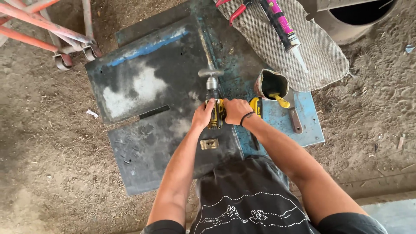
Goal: Cleaning a metal surface using a power drill with a wire brush attachment
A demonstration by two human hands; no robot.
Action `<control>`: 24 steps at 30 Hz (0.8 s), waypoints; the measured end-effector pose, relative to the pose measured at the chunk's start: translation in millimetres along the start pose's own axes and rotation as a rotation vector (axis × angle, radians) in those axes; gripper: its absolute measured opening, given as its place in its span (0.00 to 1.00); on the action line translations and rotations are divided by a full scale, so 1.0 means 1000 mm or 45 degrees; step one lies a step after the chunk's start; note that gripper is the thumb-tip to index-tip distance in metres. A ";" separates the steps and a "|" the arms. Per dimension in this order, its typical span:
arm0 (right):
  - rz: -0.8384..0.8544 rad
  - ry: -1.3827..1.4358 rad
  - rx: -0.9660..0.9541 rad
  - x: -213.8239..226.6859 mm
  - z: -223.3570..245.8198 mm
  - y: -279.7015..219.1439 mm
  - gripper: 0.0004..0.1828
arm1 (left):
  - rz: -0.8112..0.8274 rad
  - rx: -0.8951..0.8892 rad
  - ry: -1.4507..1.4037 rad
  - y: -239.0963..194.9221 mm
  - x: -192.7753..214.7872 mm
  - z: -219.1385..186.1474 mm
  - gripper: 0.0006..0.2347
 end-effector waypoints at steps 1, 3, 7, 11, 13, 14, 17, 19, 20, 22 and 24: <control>0.000 0.001 0.002 0.001 0.001 -0.001 0.23 | -0.002 0.001 0.001 0.000 0.001 -0.001 0.46; -0.015 0.025 0.029 0.003 0.002 -0.003 0.24 | 0.014 -0.005 0.023 0.001 0.001 -0.002 0.46; 0.006 0.027 0.022 0.001 -0.001 0.002 0.24 | 0.010 0.006 0.036 0.006 0.002 0.000 0.47; -0.021 0.021 0.015 -0.001 -0.003 0.004 0.24 | 0.011 0.014 0.052 0.013 0.001 0.003 0.46; -0.020 0.019 0.013 -0.004 -0.003 0.000 0.25 | 0.019 0.022 0.065 0.012 -0.001 0.004 0.46; -0.017 0.019 -0.005 -0.006 -0.004 0.001 0.25 | 0.019 0.024 0.093 0.012 -0.001 0.003 0.45; -0.021 0.020 -0.036 -0.011 -0.004 -0.001 0.25 | 0.023 0.004 0.092 0.005 -0.001 -0.001 0.44; -0.037 0.023 -0.062 -0.007 -0.005 -0.002 0.25 | 0.034 -0.028 0.071 0.006 -0.002 -0.005 0.44; -0.025 0.022 -0.047 -0.006 -0.003 -0.004 0.24 | 0.015 0.000 0.080 0.006 -0.002 -0.003 0.43; -0.019 0.024 -0.033 -0.007 -0.002 -0.003 0.23 | -0.004 0.024 0.096 0.000 -0.002 -0.001 0.43; 0.017 0.024 -0.004 -0.014 0.000 0.002 0.24 | -0.021 0.014 -0.042 -0.013 0.001 -0.003 0.44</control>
Point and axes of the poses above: each hand's wrist, its own y-axis towards the middle knuckle, its own x-axis out of the back of the hand, z = x × y, the point moved 2 cm from there along y, towards the middle knuckle, and after that the axes turned 1 degree about x, right-handed, at the moved point
